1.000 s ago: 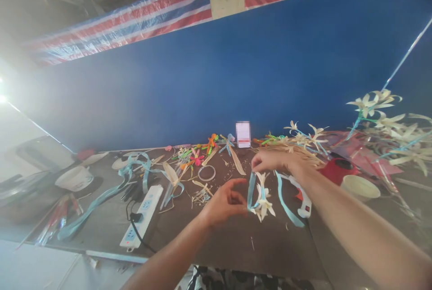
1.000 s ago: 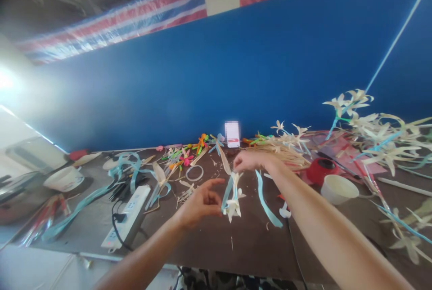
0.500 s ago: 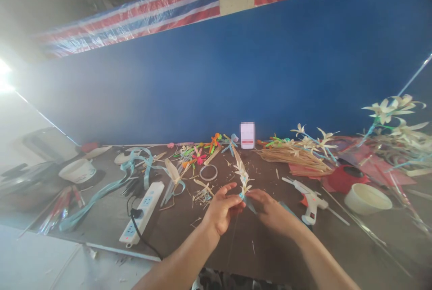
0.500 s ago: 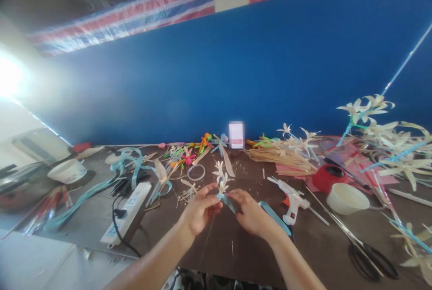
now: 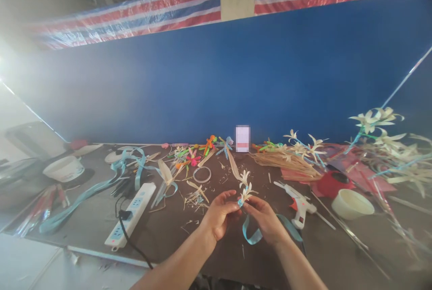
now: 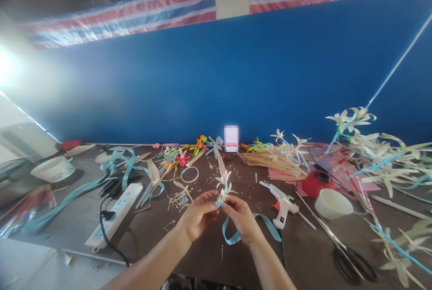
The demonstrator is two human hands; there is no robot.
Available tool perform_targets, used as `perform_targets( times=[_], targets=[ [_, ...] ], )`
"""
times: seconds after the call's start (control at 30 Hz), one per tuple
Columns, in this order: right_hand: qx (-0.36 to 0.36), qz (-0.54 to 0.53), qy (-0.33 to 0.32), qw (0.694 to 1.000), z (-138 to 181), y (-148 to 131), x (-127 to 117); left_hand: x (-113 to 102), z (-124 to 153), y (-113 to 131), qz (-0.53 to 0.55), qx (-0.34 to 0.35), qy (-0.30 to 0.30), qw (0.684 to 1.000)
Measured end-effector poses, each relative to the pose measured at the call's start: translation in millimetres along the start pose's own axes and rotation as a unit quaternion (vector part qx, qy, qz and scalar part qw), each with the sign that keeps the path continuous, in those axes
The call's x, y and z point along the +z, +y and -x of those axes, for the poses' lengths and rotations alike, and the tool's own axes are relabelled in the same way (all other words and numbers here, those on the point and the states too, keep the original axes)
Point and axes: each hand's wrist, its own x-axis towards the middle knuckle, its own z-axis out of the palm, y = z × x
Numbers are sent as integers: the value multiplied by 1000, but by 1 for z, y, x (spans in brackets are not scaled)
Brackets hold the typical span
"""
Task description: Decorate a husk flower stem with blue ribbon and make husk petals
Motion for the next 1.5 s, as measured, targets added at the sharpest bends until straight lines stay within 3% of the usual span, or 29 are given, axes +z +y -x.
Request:
perform_targets(
  times=[0.37,0.53,1.03,1.5],
  targets=[
    [56,-102,96,989,-16,48,3,-28,-41,-32,32,39,-6,999],
    [72,-120,97,985,-20,56,-1,-29,-51,-38,43,49,-2,998],
    [48,-56,137,988,-18,66,-1,-31,-54,-47,82,86,-2,993],
    [46,-60,157,985,-17,64,-1,-19,-45,-46,-1,86,54,995]
  ],
)
